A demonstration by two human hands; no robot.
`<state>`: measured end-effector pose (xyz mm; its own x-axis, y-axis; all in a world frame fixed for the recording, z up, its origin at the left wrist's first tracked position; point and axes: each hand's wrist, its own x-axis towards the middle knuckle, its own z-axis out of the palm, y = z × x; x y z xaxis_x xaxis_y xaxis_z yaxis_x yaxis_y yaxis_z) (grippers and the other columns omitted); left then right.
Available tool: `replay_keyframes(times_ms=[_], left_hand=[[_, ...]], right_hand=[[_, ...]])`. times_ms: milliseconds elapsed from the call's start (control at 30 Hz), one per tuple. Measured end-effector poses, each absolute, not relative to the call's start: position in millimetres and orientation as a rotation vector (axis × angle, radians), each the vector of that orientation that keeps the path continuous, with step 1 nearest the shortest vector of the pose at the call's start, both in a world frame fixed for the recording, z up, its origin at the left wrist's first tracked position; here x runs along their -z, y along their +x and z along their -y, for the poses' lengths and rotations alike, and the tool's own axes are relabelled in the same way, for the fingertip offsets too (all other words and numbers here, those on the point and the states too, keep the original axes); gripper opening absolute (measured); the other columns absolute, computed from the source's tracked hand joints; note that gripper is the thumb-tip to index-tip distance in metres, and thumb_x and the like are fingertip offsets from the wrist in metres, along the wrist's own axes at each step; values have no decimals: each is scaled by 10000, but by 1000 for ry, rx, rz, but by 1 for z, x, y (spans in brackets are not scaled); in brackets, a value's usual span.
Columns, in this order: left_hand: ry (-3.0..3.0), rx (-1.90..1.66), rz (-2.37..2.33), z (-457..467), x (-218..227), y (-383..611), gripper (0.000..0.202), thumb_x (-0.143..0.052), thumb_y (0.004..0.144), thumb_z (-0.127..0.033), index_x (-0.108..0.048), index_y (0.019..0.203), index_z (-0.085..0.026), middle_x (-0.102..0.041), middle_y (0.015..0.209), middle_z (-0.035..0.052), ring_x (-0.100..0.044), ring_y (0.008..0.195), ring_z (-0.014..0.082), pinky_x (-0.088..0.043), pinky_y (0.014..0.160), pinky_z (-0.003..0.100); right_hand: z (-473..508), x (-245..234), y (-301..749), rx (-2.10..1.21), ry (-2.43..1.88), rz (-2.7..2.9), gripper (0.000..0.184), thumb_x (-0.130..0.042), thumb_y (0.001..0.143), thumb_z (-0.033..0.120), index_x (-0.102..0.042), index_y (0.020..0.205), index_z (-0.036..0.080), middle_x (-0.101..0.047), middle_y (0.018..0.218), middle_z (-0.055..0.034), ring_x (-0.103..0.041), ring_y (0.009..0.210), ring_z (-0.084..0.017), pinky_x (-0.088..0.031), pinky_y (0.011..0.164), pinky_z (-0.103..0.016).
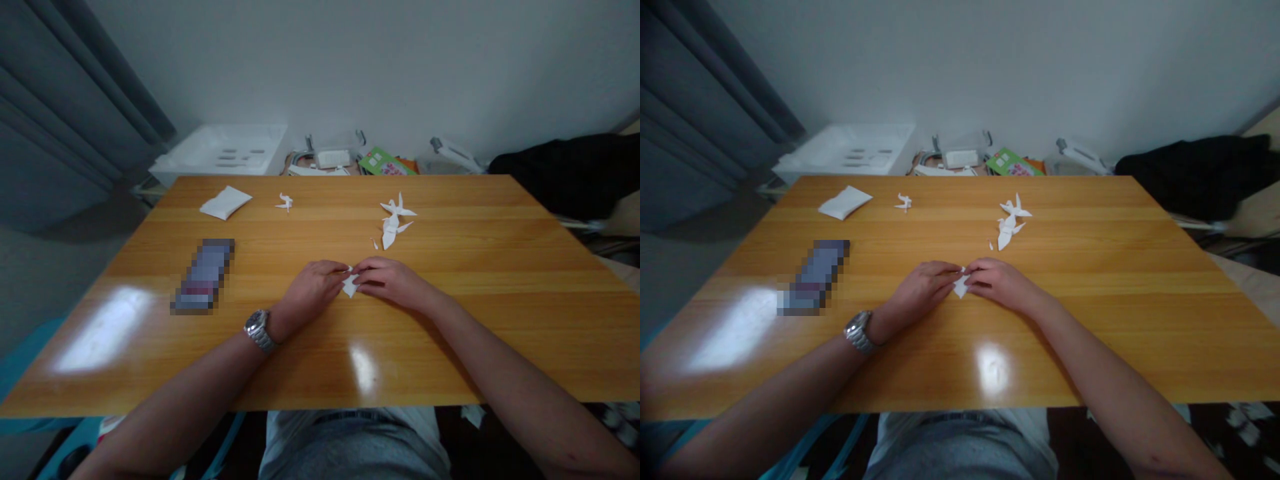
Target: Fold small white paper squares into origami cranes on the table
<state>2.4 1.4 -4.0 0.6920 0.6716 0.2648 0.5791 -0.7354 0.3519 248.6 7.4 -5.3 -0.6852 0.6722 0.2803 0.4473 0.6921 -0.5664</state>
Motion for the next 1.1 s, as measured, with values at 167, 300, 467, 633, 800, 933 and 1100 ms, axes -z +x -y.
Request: replay_keyframes(times_ms=[167,300,467,633,800,933,1100], left_hand=[[2636,-554,-1013,-1,5,0,286,-557,997,-229,-683,1252,-196,-696,1263,86,-655,1136,238,-517,1002,420],[2601,-590,-944,0,0,-2,272,-534,1023,-318,-691,1216,-207,-717,1240,65,-666,1131,214,-508,1011,383],[2612,-564,-855,0,-9,-3,272,-511,1036,-365,-715,1112,-202,-748,1135,56,-682,1058,200,-510,955,346],[2596,-531,-850,0,-10,-4,273,-492,1045,-359,-704,1116,-202,-744,1124,56,-688,1024,195,-504,922,335],[2562,-539,-853,0,-8,-4,284,-470,1052,-364,-695,1130,-209,-738,1125,61,-683,1035,193,-504,933,333],[2556,-525,-852,0,-9,-3,277,-459,1057,-345,-689,1114,-200,-726,1105,61,-672,1028,192,-502,940,331],[2521,-548,-887,0,-8,0,252,-462,1055,-312,-676,1057,-178,-710,1046,59,-653,970,183,-503,908,314]], right_hand=[[-6,3,248,-653,-875,2411,149,-637,967,235,-783,997,221,-740,1105,-79,-696,999,-196,-546,892,-336],[-5,1,248,-657,-861,2422,171,-595,993,247,-764,1000,223,-748,1081,-67,-698,987,-182,-538,894,-316],[-3,-4,246,-657,-888,2435,175,-565,1005,245,-738,1010,226,-747,1037,-65,-688,972,-189,-535,880,-327],[-4,-5,246,-677,-912,2416,158,-581,991,247,-737,984,226,-753,1000,-60,-695,934,-192,-532,843,-325],[-4,-4,246,-706,-941,2379,130,-611,978,255,-734,957,219,-756,982,-54,-696,916,-186,-524,836,-310],[-4,-3,246,-736,-967,2354,132,-620,978,276,-733,948,217,-755,981,-53,-698,910,-184,-521,835,-306],[-4,-3,247,-769,-961,2350,131,-628,976,297,-730,951,219,-753,993,-54,-696,924,-189,-524,851,-318]])
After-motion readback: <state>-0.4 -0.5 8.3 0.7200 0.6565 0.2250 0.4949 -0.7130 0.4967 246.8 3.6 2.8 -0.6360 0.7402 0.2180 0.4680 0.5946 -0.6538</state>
